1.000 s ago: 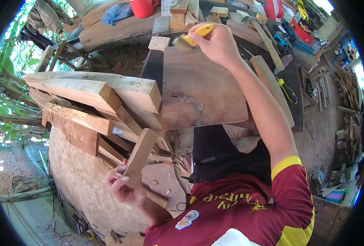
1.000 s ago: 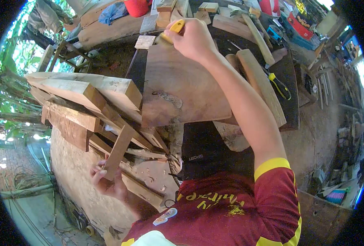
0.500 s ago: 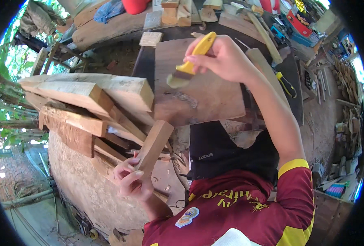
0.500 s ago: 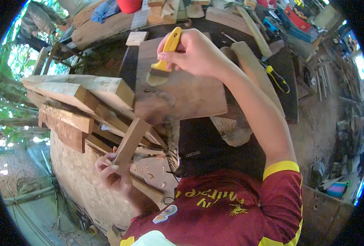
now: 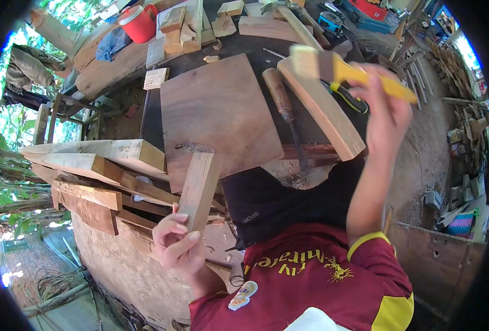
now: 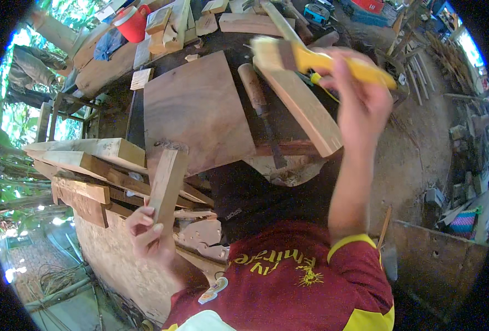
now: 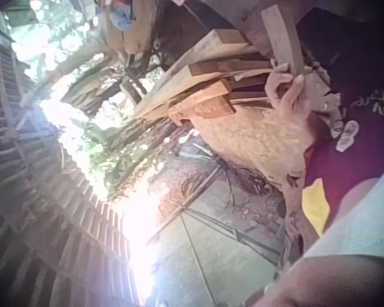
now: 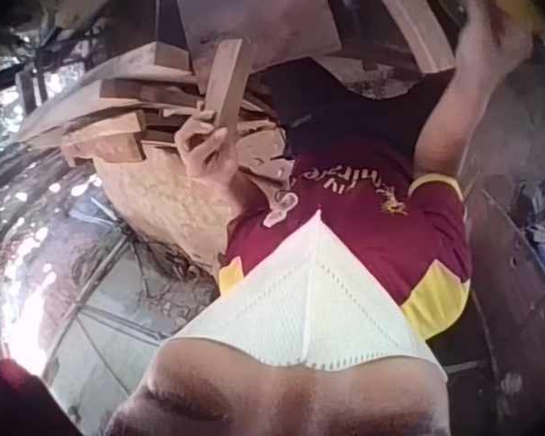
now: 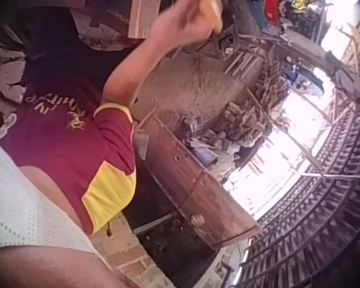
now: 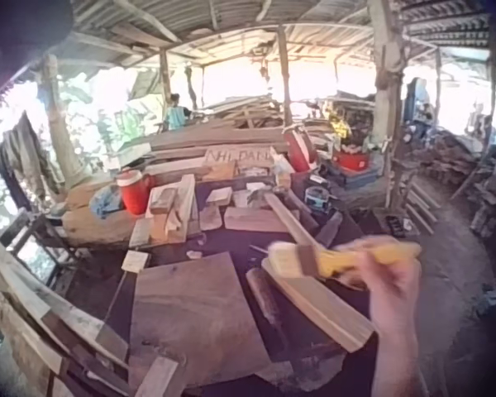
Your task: The person uses a wooden mallet and a chisel to carve and shape a small rectangular block of wood. They repeatedly strike the chisel to remove material, then switch to a brush to sweep away wood shavings. The person continues to refine the wood block's edges and surfaces using the chisel and mallet throughout the clip.
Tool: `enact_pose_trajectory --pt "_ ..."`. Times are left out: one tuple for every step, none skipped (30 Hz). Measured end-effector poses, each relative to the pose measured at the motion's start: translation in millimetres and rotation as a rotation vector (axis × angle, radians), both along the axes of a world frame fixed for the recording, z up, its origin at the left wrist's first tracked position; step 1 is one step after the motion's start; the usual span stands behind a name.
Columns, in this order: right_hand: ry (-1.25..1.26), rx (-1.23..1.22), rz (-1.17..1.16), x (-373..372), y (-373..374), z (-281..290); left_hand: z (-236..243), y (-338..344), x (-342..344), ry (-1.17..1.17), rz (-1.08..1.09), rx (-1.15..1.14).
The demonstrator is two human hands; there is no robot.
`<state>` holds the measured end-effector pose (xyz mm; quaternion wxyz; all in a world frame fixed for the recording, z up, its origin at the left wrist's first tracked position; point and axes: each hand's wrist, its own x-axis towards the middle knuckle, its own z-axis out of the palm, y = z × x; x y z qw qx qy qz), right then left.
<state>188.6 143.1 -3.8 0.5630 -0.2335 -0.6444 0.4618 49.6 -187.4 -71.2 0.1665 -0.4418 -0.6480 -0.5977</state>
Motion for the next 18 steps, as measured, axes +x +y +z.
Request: enact_pose_trajectory --pt "0.025 0.001 0.005 23 4 -10 6 8 -1 0.012 -0.001 -0.012" --pt "0.001 0.002 0.021 45 7 -20 11 13 -3 0.010 0.009 -0.058" --pt "-0.004 -0.038 -0.027 63 7 -29 15 16 -7 0.051 0.007 -0.109" --pt "-0.086 -0.020 -0.067 84 8 -38 18 16 -14 0.088 0.008 -0.154" --pt "-0.109 -0.035 -0.106 105 8 -47 21 18 -18 0.126 0.006 -0.201" --pt "-0.132 -0.055 -0.144 125 7 -56 24 23 -19 0.144 0.034 -0.206" --pt "-0.130 -0.096 -0.194 142 5 -64 26 26 -22 0.192 0.052 -0.232" --pt "-0.132 -0.140 -0.243 155 3 -69 28 28 -26 0.237 0.070 -0.261" --pt "-0.157 -0.130 -0.269 165 3 -72 30 32 -28 0.280 0.089 -0.292" --pt "-0.176 -0.119 -0.298 174 2 -75 31 37 -29 0.278 0.120 -0.298" --pt "-0.196 -0.108 -0.325 182 3 -78 32 42 -29 0.283 0.139 -0.328" --pt "-0.185 -0.071 -0.330 187 6 -83 34 47 -29 0.287 0.160 -0.360" --pt "-0.180 -0.062 -0.346 189 7 -82 36 53 -30 0.290 0.175 -0.390" --pt "-0.175 -0.053 -0.361 188 6 -81 38 58 -33 0.312 0.174 -0.448" --pt "-0.170 -0.045 -0.375 187 6 -80 42 66 -34 0.333 0.172 -0.459" --pt "-0.171 -0.024 -0.374 187 8 -80 49 74 -36 0.357 0.168 -0.473" --pt "-0.174 0.000 -0.370 186 10 -81 53 82 -40 0.377 0.166 -0.486" --pt "-0.177 0.024 -0.367 184 13 -82 53 88 -50 0.426 0.153 -0.480"
